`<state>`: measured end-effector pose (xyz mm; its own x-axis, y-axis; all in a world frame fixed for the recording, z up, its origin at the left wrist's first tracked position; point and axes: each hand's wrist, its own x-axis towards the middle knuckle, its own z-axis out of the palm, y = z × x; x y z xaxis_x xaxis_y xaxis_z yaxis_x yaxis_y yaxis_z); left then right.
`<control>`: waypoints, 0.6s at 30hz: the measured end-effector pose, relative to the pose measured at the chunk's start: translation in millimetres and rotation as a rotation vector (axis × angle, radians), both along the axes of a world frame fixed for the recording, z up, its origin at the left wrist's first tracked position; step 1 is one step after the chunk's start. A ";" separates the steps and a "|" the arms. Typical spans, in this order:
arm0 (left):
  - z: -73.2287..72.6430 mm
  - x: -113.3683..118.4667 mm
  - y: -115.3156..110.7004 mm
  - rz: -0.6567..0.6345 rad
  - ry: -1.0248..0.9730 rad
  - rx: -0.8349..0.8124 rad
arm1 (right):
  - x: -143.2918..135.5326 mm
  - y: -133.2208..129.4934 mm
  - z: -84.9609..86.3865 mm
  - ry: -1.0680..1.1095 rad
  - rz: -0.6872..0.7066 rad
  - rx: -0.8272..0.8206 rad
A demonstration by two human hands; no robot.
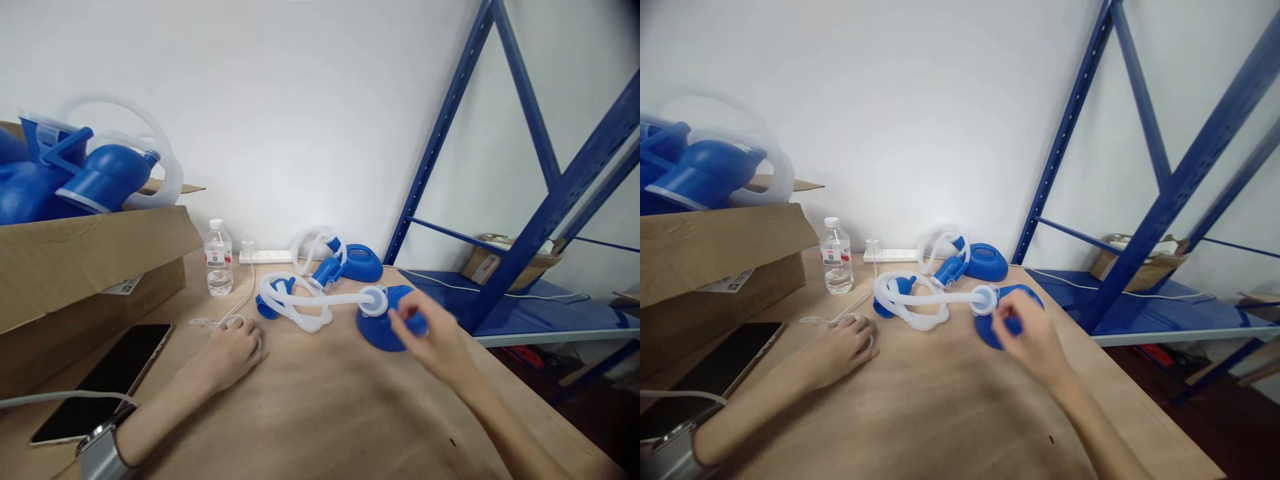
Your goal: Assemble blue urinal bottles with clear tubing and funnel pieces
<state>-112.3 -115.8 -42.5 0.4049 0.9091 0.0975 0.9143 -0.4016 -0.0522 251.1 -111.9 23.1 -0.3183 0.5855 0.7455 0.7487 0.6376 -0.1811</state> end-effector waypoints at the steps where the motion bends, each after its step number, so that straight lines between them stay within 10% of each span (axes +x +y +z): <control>1: -0.6 -1.1 -0.7 -0.005 0.012 -0.010 | -18.8 -16.7 -5.1 -0.106 0.118 -0.036; 6: -7.5 -6.4 -1.0 -0.030 -0.024 0.026 | -98.5 -44.7 -40.5 -0.522 0.178 -0.248; 18: -22.4 -12.7 7.3 -0.032 -0.303 0.283 | -167.4 45.5 -86.3 -0.502 0.165 -0.153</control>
<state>-125.0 -108.5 -64.9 0.3475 0.8167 0.4606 0.8925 -0.4387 0.1045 83.6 -66.4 -63.2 -0.7101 0.5874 0.3883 0.6590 0.7486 0.0729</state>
